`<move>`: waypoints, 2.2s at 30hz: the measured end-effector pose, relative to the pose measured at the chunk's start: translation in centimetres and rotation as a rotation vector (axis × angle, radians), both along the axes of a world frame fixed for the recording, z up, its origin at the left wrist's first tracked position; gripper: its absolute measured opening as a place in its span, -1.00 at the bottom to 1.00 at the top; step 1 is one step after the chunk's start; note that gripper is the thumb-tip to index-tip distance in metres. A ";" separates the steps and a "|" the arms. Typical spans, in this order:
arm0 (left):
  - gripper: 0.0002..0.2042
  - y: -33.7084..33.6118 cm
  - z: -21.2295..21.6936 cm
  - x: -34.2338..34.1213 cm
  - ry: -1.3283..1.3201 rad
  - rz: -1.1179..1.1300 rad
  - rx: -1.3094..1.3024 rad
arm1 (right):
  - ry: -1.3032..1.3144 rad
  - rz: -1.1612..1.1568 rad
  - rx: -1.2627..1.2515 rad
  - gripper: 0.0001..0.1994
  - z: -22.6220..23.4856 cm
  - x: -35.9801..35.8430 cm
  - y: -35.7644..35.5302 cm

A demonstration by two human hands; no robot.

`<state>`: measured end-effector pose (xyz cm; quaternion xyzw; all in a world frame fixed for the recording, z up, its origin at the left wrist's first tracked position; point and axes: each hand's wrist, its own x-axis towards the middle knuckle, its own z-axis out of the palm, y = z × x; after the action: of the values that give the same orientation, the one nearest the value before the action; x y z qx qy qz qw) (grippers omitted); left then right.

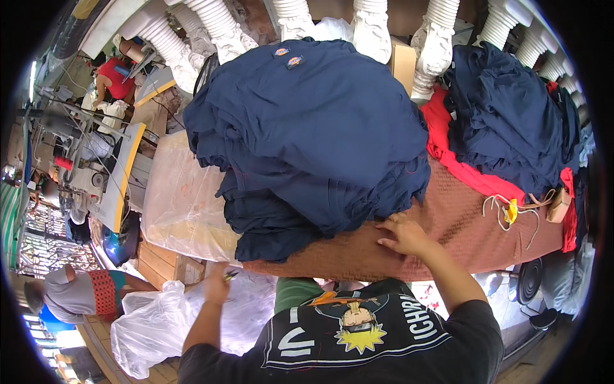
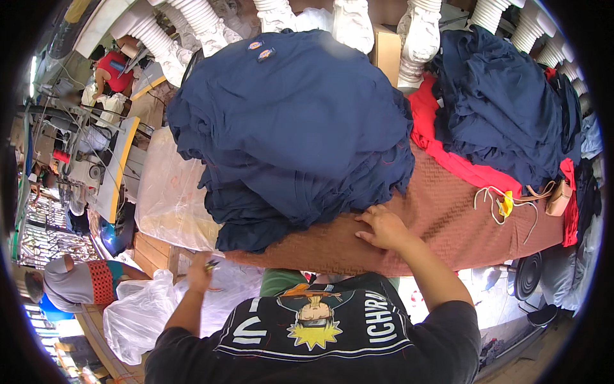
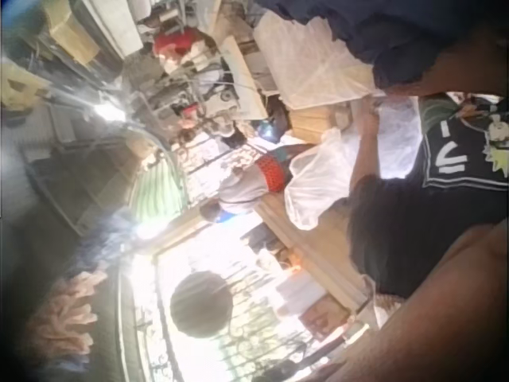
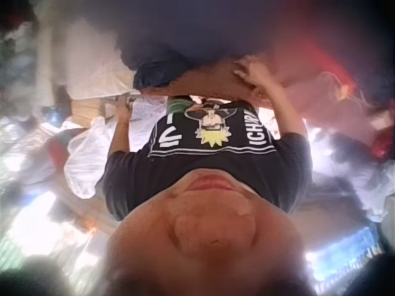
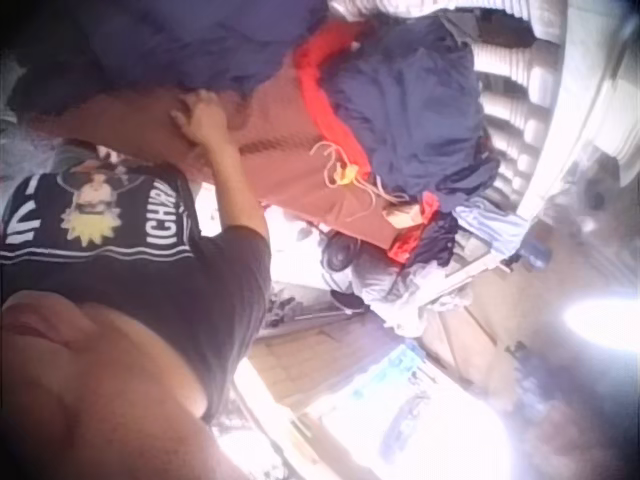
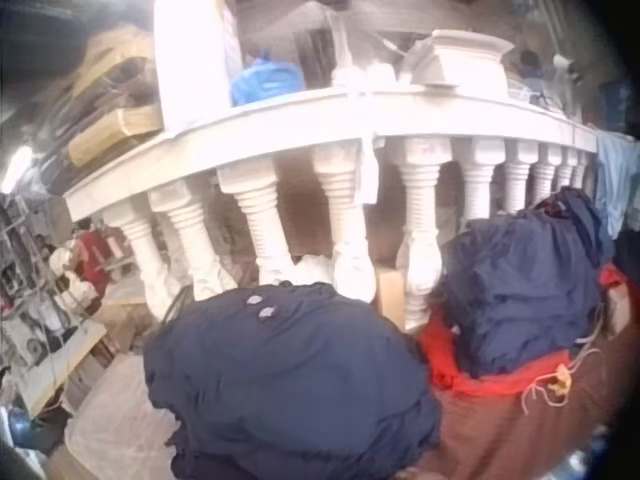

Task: The person trims loose threads from a stack of dark blue shirts using a pair of snips, handling the shirts one at a time and placing the finished items into a large plastic bag on the floor.

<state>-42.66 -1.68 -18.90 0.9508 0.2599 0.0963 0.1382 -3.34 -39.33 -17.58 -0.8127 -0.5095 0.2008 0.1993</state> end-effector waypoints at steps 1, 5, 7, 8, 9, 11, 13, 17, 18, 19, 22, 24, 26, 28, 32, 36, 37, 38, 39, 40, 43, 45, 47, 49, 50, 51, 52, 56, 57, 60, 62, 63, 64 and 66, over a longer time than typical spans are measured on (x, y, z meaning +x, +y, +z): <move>-0.69 1.1 0.0 -1.7 -0.002 0.084 -0.031 | -0.003 0.027 -0.011 -0.61 0.5 0.0 0.1; -0.76 -0.1 5.2 2.2 -0.328 0.139 0.001 | 0.365 0.125 0.101 -0.59 4.6 -3.3 2.4; -0.81 -2.6 7.5 7.2 -0.523 -0.070 -0.070 | 0.486 0.253 -0.002 -0.59 5.5 -6.4 3.0; -0.82 -3.5 8.2 9.2 -0.618 -0.210 -0.114 | 0.659 0.299 -0.150 -0.57 4.7 -8.6 3.1; -0.83 -5.0 9.2 11.3 -0.683 -0.338 -0.153 | 0.655 0.395 -0.215 -0.55 2.5 -10.6 2.1; -0.83 -8.0 11.6 13.6 -0.791 -0.540 -0.209 | 0.433 0.384 -0.394 -0.51 0.7 -14.3 0.1; -0.84 -10.5 13.4 14.0 -0.765 -0.610 -0.334 | 0.533 0.302 -0.360 -0.49 -0.8 -16.1 -1.9; -0.88 -14.6 13.6 13.9 -0.849 -0.770 -0.645 | 0.622 0.165 -0.361 -0.46 -4.5 -18.5 -5.6; -0.88 -15.6 13.5 13.4 -0.836 -0.790 -0.662 | 0.631 0.173 -0.371 -0.46 -4.5 -18.7 -5.9; -0.87 -16.2 13.6 12.3 -0.811 -0.796 -0.669 | 0.649 0.199 -0.377 -0.46 -4.6 -19.4 -5.9; -0.83 -18.9 14.2 10.8 -0.698 -0.900 -0.884 | 0.554 0.178 -0.265 -0.51 -4.7 -20.7 -7.7; -0.78 -20.4 14.7 10.4 -0.580 -0.944 -0.964 | 0.388 0.149 -0.286 -0.53 -1.3 -21.2 -8.3; -0.77 -22.6 15.6 10.1 -0.518 -1.012 -0.934 | 0.322 0.161 0.125 -0.51 2.3 -21.7 -9.2; -0.76 -24.5 15.6 10.0 -0.569 -1.114 -0.635 | 0.713 -0.044 0.483 -0.31 6.0 -23.3 -8.4; -0.68 -27.5 14.5 10.4 -0.689 -1.196 -0.011 | 0.691 0.039 0.813 -0.55 10.9 -25.7 -8.3; -0.50 -29.1 15.0 10.8 -0.446 -1.296 -0.226 | 0.650 -0.027 0.777 -0.73 10.0 -26.1 -11.3; -0.51 -29.0 13.7 11.1 -0.401 -1.328 -0.156 | 0.608 -0.042 0.796 -0.75 9.3 -26.3 -11.7; -0.52 -28.9 12.5 11.3 -0.353 -1.359 -0.090 | 0.566 -0.057 0.814 -0.76 8.6 -26.3 -12.2; -0.49 -28.8 11.4 11.4 -0.333 -1.318 -0.119 | 0.600 -0.142 0.828 -0.77 8.0 -26.3 -12.9; -0.47 -28.8 10.6 11.3 -0.312 -1.277 -0.147 | 0.633 -0.229 0.842 -0.77 7.3 -26.2 -13.6; -0.50 -27.7 9.3 10.6 -0.107 -1.226 -0.297 | 0.606 -0.394 0.851 -0.81 5.9 -25.3 -15.8; -0.53 -27.5 9.7 10.0 0.060 -1.283 -0.420 | 0.482 -0.500 0.753 -0.80 5.5 -24.5 -17.8; -0.63 -29.1 11.6 8.9 -0.034 -1.651 -0.485 | 0.532 -0.655 0.774 -0.73 5.8 -23.9 -18.2; -0.57 -33.3 13.5 5.0 -0.212 -1.817 -0.688 | 0.567 -0.684 0.803 -0.75 6.1 -22.2 -18.9; -0.52 -36.0 14.4 3.5 -0.272 -1.886 -0.850 | 0.553 -0.688 0.822 -0.76 5.7 -21.4 -19.5; -0.59 -38.7 14.9 2.5 -0.454 -1.905 -0.854 | 0.540 -0.682 0.835 -0.77 5.3 -20.5 -19.8; -0.57 -41.1 15.0 1.7 -0.603 -1.886 -1.011 | 0.516 -0.682 0.822 -0.79 5.4 -19.5 -20.2; -0.87 -45.0 17.1 2.5 -0.423 -2.139 -1.117 | 0.166 -0.578 0.594 -0.81 8.1 -13.5 -21.0; -0.86 -45.2 17.4 3.0 -0.382 -2.172 -1.167 | 0.004 -0.583 0.508 -0.81 9.1 -11.8 -21.1; -0.85 -46.2 18.8 4.0 -0.476 -2.199 -1.222 | -0.151 -0.562 0.529 -0.81 12.3 -7.4 -20.1; -0.85 -45.2 18.2 4.5 -0.546 -2.198 -1.197 | -0.157 -0.546 0.600 -0.79 13.6 -5.9 -18.7; -0.84 -42.5 18.8 5.2 -0.544 -1.979 -1.283 | -0.140 -0.546 0.596 -0.79 13.6 -5.6 -17.8; -0.81 -38.7 19.4 6.8 -0.252 -1.937 -1.187 | -0.129 -0.564 0.585 -0.79 13.9 -5.7 -17.6; -0.74 -31.9 20.6 8.0 0.278 -1.795 -0.911 | -0.094 -0.503 0.617 -0.80 14.1 -5.6 -15.9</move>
<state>-34.63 -33.58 1.74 0.6544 -0.5243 -0.2625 0.4774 -8.90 -55.21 -3.53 -0.8223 -0.3397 -0.0538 0.4534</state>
